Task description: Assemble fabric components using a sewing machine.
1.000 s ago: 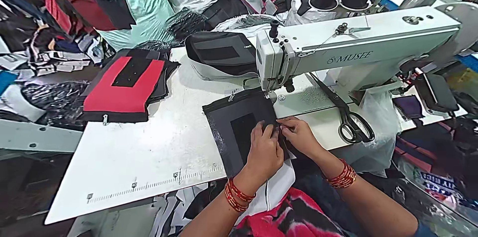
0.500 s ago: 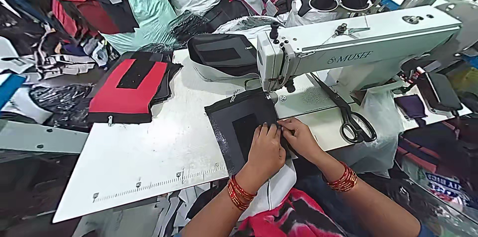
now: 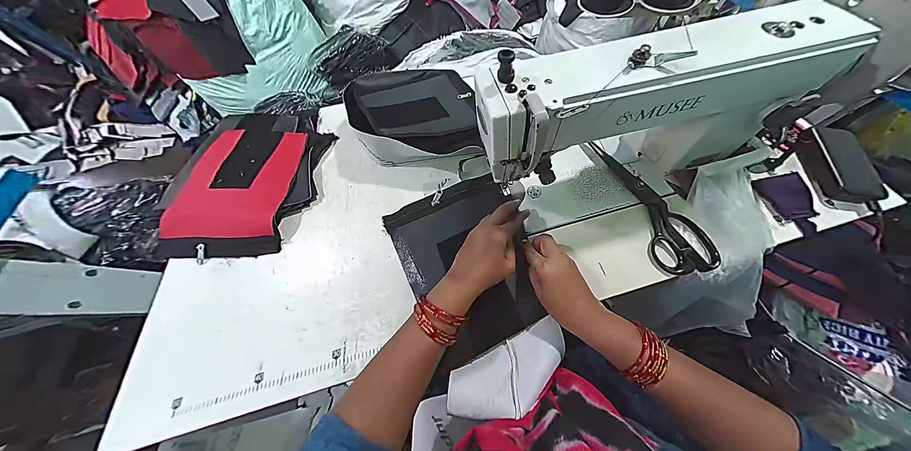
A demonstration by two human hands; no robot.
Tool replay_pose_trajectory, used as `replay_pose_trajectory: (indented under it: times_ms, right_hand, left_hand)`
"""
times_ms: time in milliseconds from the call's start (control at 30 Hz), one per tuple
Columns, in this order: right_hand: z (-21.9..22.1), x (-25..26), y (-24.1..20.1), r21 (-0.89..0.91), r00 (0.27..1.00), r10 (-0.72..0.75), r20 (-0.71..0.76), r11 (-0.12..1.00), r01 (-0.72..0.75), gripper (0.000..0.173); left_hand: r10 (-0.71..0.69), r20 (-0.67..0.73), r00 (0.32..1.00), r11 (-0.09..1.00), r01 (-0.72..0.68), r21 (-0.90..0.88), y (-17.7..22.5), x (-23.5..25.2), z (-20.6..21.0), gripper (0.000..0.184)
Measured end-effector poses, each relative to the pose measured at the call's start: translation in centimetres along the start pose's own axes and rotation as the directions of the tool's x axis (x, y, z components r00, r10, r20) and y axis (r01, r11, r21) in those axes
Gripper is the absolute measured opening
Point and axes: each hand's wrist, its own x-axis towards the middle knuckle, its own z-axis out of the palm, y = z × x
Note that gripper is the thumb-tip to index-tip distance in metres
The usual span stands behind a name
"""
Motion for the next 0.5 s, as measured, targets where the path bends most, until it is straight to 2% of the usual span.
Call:
replay_pose_trajectory:
  times_ms: [67,133,300,400,500]
  right_hand:
    - [0.0,0.0,-0.2,-0.007,1.0,0.021,0.011,1.0,-0.021,0.026]
    - [-0.1,0.0,-0.3,-0.006,0.999,0.039,0.012,0.999,-0.039,0.025]
    - [-0.3,0.1,-0.6,-0.01,0.998,0.057,0.028,0.998,-0.057,0.025]
    - [-0.3,0.0,-0.6,-0.026,0.998,0.057,0.025,0.998,-0.057,0.026]
    - [-0.5,0.1,-0.7,-0.018,0.997,0.068,0.038,0.998,-0.068,0.026]
  left_hand:
    - [-0.035,0.204,0.978,0.996,0.018,0.086,0.6,1.4,-0.3,0.042]
    - [-0.049,0.259,0.965,0.991,0.014,0.133,0.9,1.6,-0.2,0.039]
    - [0.122,-0.005,0.993,0.988,-0.121,0.099,-0.1,-0.3,0.7,0.03]
    - [0.136,-0.07,0.988,0.98,-0.124,0.153,-0.4,-1.2,0.9,0.033]
    - [0.083,-0.073,0.994,0.984,-0.07,0.162,-0.4,-1.6,0.9,0.035]
